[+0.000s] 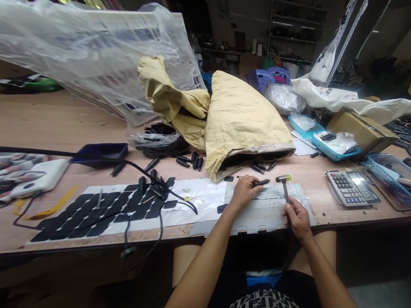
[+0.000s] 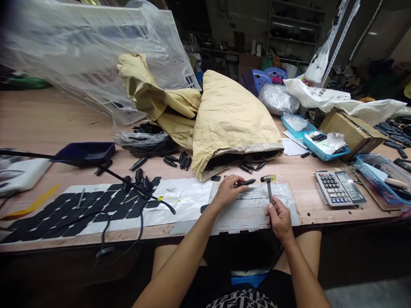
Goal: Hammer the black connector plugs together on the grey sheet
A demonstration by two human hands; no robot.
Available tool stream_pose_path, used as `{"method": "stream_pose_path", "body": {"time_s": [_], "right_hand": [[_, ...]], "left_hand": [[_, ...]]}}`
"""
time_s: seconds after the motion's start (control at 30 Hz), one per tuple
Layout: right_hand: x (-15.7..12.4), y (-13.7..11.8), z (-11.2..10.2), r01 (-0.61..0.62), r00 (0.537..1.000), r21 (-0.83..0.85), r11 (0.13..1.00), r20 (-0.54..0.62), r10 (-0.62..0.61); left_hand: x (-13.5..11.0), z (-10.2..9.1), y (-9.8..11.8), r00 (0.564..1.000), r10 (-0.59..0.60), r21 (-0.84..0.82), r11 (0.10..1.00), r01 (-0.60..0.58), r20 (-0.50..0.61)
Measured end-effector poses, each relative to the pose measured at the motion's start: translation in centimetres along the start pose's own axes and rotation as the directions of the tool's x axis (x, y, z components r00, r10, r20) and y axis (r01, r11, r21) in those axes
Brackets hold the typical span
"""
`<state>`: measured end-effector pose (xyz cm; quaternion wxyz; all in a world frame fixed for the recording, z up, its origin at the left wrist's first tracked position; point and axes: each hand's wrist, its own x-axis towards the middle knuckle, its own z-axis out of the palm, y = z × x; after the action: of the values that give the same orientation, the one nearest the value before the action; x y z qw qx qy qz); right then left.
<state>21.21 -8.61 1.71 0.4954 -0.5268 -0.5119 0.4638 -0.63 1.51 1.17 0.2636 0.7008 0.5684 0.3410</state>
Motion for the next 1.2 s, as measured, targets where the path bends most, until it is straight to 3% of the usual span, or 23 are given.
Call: {"method": "stream_pose_path", "body": {"time_s": [0.07,0.3,0.47,0.77,1.07,1.2], "right_hand": [[0.0,0.0,0.0,-0.004,1.0,-0.01,1.0,0.016,0.004],[0.2,-0.4,-0.1,-0.036,0.996,-0.056,0.998,0.077,0.04],[0.3,-0.9,-0.4,-0.122,0.981,-0.093,0.988,0.139,0.134],[0.1,-1.2,-1.0,-0.038,0.985,-0.272,0.962,0.153,0.083],[0.3,-1.6,0.3,-0.015,0.982,-0.223,0.975,0.179,0.056],[0.7,-0.9,0.4,-0.054,0.972,-0.253,0.966,0.209,0.109]], "left_hand": [[-0.8,0.5,0.1,0.997,0.05,0.006,0.999,-0.051,0.055],[-1.2,1.4,0.1,0.993,0.106,0.075,0.991,-0.11,0.052],[-1.1,1.3,0.0,0.993,0.107,0.077,0.991,-0.111,0.057],[-1.0,1.3,0.0,0.994,0.086,0.085,0.992,-0.092,0.067],[-0.9,1.2,0.1,0.995,0.075,0.079,0.994,-0.08,0.063],[-1.0,1.3,0.1,0.995,0.079,0.078,0.993,-0.084,0.06]]}}
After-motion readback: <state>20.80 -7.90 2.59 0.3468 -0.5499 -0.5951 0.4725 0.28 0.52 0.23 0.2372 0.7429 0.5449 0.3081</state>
